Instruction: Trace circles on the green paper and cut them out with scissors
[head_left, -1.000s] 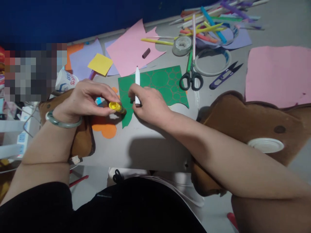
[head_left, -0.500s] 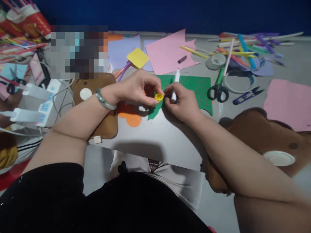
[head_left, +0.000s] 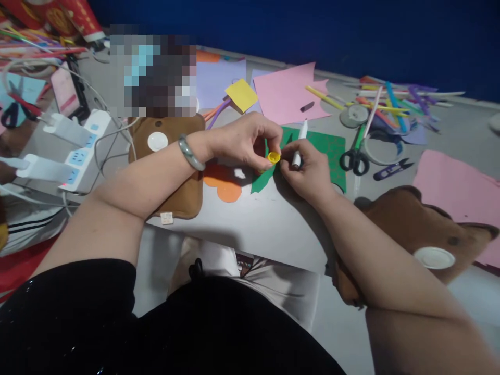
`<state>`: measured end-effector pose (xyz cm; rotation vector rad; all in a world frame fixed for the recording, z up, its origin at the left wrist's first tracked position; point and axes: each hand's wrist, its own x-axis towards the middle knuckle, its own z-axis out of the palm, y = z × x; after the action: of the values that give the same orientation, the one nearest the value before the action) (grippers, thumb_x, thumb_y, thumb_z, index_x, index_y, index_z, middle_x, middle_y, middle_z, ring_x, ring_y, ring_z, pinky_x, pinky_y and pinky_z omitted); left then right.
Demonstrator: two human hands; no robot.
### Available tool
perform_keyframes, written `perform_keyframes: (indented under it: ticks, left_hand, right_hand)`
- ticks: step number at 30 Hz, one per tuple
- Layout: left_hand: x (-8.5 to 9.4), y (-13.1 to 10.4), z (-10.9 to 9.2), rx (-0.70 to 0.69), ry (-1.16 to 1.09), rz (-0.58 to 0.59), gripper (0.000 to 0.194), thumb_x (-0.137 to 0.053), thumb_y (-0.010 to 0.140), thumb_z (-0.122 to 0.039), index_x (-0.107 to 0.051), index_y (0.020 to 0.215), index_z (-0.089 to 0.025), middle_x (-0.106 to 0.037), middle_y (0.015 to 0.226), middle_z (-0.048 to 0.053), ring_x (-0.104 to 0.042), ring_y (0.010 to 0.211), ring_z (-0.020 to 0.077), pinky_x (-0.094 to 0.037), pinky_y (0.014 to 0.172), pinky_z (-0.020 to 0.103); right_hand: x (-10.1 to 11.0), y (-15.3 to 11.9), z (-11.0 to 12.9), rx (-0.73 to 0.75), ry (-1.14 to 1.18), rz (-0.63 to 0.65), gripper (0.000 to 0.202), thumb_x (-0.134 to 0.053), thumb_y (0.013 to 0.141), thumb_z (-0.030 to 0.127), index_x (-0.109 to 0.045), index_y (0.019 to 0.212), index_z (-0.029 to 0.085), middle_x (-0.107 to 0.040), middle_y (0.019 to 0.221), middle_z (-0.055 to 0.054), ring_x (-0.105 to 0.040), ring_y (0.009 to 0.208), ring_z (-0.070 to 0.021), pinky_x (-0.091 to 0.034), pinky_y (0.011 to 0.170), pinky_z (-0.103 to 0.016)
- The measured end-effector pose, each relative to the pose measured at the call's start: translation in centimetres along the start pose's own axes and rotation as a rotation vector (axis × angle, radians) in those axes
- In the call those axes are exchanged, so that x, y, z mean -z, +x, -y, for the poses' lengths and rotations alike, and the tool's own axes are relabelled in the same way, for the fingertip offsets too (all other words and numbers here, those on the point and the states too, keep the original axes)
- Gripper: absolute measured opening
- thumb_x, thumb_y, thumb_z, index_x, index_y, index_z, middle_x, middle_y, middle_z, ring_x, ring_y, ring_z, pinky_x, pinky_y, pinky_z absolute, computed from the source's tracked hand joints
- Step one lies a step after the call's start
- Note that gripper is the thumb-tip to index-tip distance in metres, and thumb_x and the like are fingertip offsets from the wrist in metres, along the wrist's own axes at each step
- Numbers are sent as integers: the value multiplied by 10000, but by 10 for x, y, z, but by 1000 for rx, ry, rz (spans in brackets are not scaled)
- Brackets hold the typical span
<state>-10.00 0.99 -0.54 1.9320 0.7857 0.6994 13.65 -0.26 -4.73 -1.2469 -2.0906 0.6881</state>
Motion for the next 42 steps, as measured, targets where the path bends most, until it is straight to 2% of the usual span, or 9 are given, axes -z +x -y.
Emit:
perform_keyframes:
  ticks: [6,9,15,19,22,26,32,36,42]
  left_hand:
    - [11,-5,3,-2,40,55,179,-914,793,-261,-792,918,-219,-821,880,27,-727,734,139,-587,647,260]
    - [13,-9,-3,-17,60,39,166,-912,798,-275,-794,900,-216,-824,891,44,-738,745,146,-591,653,257]
    - [14,-14,-10,-89,82,7,151,-875,784,-174,-786,887,-241,-842,923,29,-761,763,147,-604,643,225]
    - [16,-16,-8,-97,132,38,127,-894,843,-255,-804,933,-254,-849,946,43,-809,828,185,-642,756,256]
    - [17,-17,-6,-97,130,38,157,-922,861,-348,-827,959,-271,-848,940,66,-812,828,200,-647,750,270]
    - [16,-15,-9,-140,125,13,166,-934,844,-286,-836,977,-297,-853,919,63,-818,789,202,-651,699,263]
    - [16,-7,-12,-320,140,31,241,-931,830,-178,-824,1027,-268,-858,892,36,-827,797,183,-689,707,254]
    - [15,-7,-11,-311,140,21,260,-914,840,-175,-830,1055,-295,-863,904,6,-824,788,175,-684,679,259]
    - [15,-10,-14,-289,171,14,244,-931,828,-176,-813,1020,-271,-866,917,48,-834,821,200,-691,710,272]
  right_hand:
    - [0,-2,3,-15,13,31,244,-612,772,184,-677,994,261,-775,947,-47,-651,738,-199,-544,772,-366]
    - [1,-3,4,-1,24,45,263,-585,790,139,-681,1011,245,-776,951,-41,-674,764,-197,-544,823,-361]
    - [1,-4,5,26,17,66,333,-570,798,102,-701,1079,224,-774,957,-34,-688,853,-213,-512,853,-345]
    - [3,-5,8,15,18,90,353,-583,807,95,-711,1109,222,-779,975,-41,-682,887,-231,-488,847,-341]
    - [4,-6,10,10,21,106,358,-583,817,90,-714,1124,222,-781,997,-49,-672,900,-235,-473,845,-339]
    - [4,-6,11,7,29,118,370,-570,829,82,-710,1143,217,-778,1019,-53,-663,939,-236,-459,850,-337]
    - [5,-7,12,-7,37,138,396,-563,846,72,-710,1182,224,-766,1009,-49,-657,940,-228,-459,847,-333]
    - [6,-6,13,-11,27,143,395,-565,853,65,-709,1185,222,-764,1012,-50,-661,946,-229,-461,852,-335]
    - [5,-5,13,-17,22,140,386,-579,852,60,-706,1178,223,-763,1011,-48,-660,936,-226,-458,849,-332]
